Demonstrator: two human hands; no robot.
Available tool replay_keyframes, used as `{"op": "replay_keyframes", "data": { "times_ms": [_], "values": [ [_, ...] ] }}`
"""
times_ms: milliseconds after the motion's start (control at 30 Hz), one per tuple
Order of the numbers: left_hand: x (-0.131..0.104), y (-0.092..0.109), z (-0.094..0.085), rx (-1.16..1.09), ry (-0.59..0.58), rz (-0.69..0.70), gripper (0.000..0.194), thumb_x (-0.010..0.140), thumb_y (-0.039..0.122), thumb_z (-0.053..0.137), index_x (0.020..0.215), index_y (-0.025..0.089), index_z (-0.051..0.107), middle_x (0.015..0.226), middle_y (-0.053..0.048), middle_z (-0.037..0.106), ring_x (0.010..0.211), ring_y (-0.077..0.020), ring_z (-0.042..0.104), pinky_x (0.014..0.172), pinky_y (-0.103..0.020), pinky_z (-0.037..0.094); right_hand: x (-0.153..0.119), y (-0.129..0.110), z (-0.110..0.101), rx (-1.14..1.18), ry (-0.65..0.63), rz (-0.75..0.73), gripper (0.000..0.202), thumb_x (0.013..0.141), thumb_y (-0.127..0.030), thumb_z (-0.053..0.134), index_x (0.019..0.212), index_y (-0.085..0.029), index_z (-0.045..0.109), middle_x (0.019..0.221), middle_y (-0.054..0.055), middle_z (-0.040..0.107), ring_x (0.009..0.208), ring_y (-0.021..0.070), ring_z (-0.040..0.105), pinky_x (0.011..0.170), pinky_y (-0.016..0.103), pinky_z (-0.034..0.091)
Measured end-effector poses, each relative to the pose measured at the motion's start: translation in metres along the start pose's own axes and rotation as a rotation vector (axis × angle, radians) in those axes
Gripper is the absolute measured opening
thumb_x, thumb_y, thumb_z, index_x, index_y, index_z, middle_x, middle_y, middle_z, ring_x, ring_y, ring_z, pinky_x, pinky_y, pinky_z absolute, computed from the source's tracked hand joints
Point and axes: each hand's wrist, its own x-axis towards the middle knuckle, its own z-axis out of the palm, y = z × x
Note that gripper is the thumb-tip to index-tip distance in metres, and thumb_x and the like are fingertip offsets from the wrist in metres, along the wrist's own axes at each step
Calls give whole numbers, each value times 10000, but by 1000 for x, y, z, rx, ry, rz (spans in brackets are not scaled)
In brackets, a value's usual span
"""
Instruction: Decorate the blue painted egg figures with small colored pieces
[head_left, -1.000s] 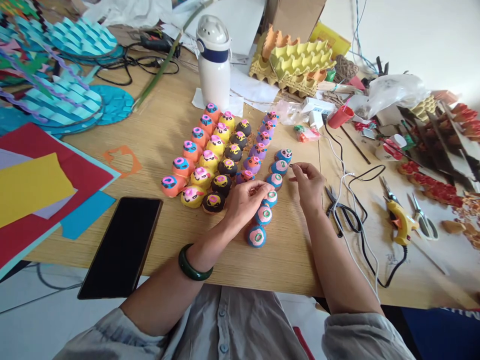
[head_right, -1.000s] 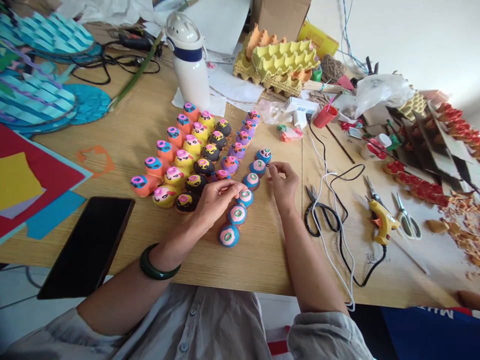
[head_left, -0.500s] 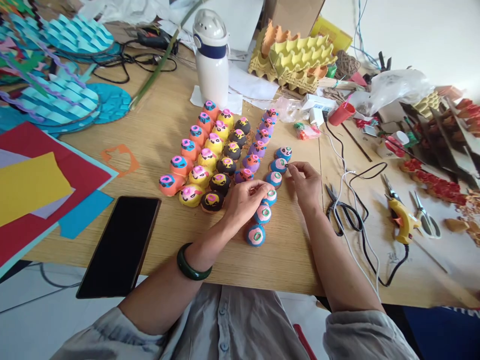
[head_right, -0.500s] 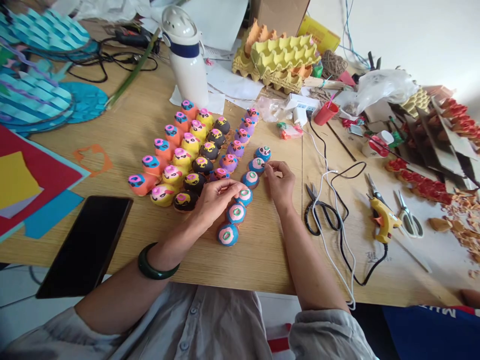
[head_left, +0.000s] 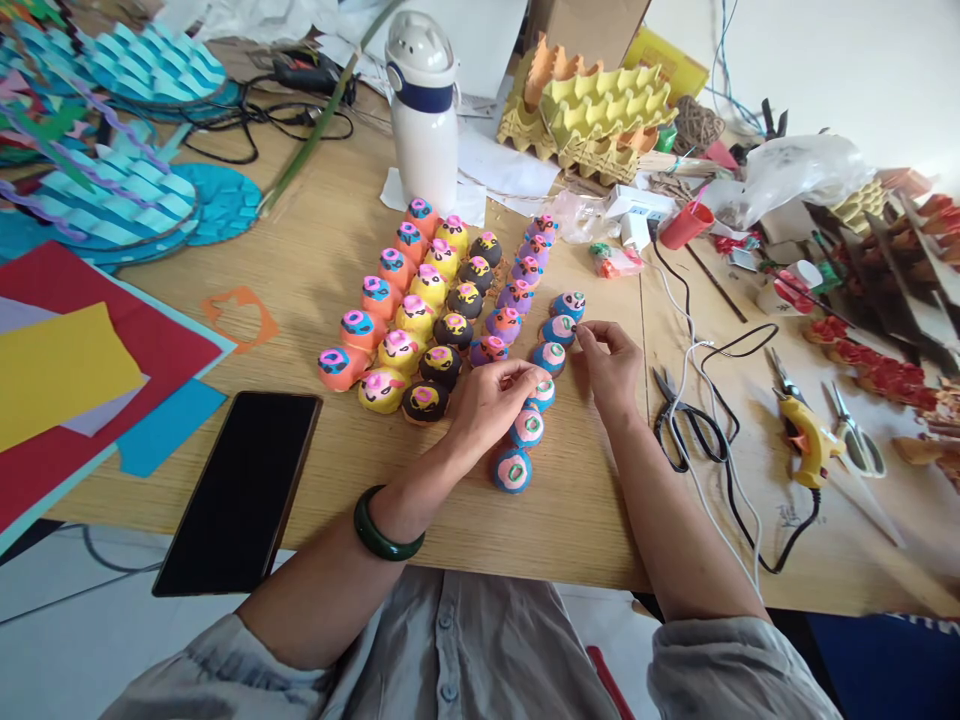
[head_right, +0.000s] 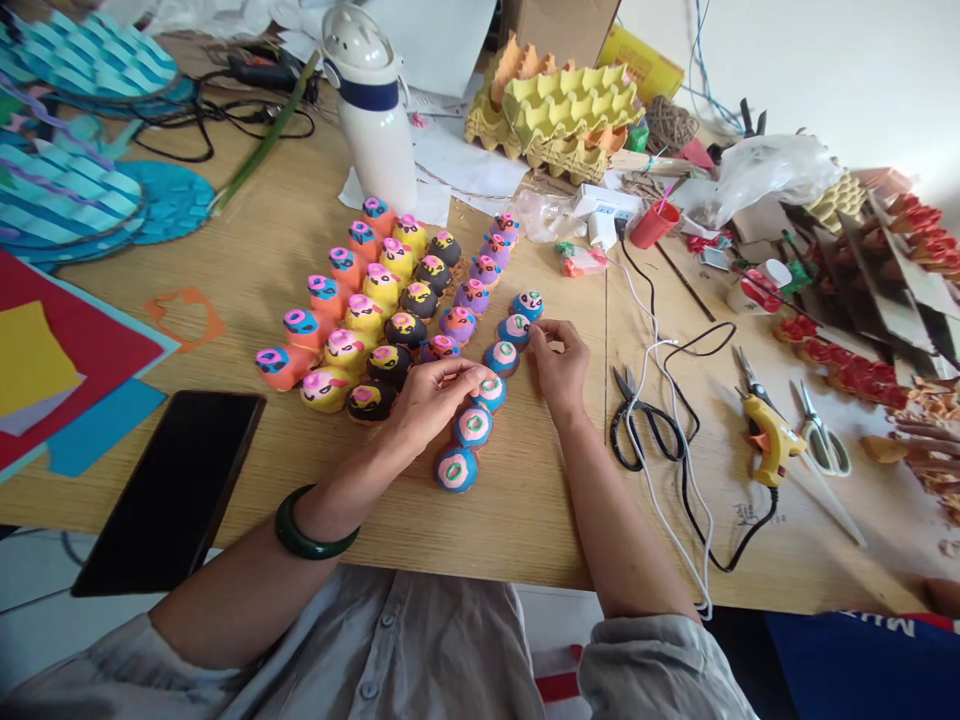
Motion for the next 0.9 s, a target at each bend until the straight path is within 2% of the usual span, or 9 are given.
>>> {"op": "replay_keyframes", "data": {
  "times_ms": [267,367,467,567,667,733,767,833,900],
  "values": [
    [0,1,0,6,0,-11,265,871,420,659,784,189,754,793,-28,775,765,-170,685,694,-255,502,2,0,3,92,-9,98,194,783,-383,735,822,-211,654,757,-11,659,608,127,600,568,277,530],
    [0,1,0,19,0,-8,277,876,431,647,791,190,754,785,-30,771,760,-172,684,686,-257,495,2,2,2,94,31,75,174,803,-377,693,844,-209,673,827,12,680,702,145,616,570,273,551],
    [-1,2,-1,5,4,-14,264,873,423,647,797,195,757,762,-27,765,735,-166,681,657,-254,490,-4,1,0,35,44,-15,132,841,-293,600,886,-218,699,942,34,689,816,160,638,608,275,584],
    [-1,3,0,-30,17,-30,254,868,424,659,813,199,762,740,-18,745,685,-145,656,599,-238,464,-9,-3,0,-55,23,-110,207,850,-215,534,900,-221,735,1002,53,671,863,167,645,639,290,598],
    [-1,4,0,-168,24,-110,256,852,423,683,817,182,760,699,-1,677,546,-86,526,486,-215,359,-11,-10,0,-45,55,-115,231,839,-187,525,911,-218,742,1027,59,667,833,163,635,631,304,609],
    [-1,6,1,-356,6,-189,274,838,436,712,839,166,762,678,16,614,480,-49,406,427,-201,273,-14,-18,-2,5,93,-89,208,843,-193,534,911,-222,729,1037,53,676,810,156,631,628,308,616],
    [0,8,1,-460,-7,-216,289,833,445,728,858,159,765,683,19,599,479,-41,390,419,-192,271,-17,-23,-3,22,102,-79,191,850,-200,542,908,-228,722,1032,47,684,817,157,633,638,310,618],
    [0,12,0,-636,-22,-238,317,832,460,748,907,153,768,739,-1,633,544,-50,484,472,-180,393,-28,-34,-5,35,90,-107,169,885,-219,553,936,-238,714,1031,42,694,839,163,638,657,318,615],
    [1,17,0,-738,-12,-246,339,852,479,738,951,155,763,855,-44,711,717,-96,641,672,-219,557,-44,-44,-5,-6,59,-213,182,950,-255,537,987,-253,714,1018,44,696,859,176,637,655,333,592]
  ]
}}
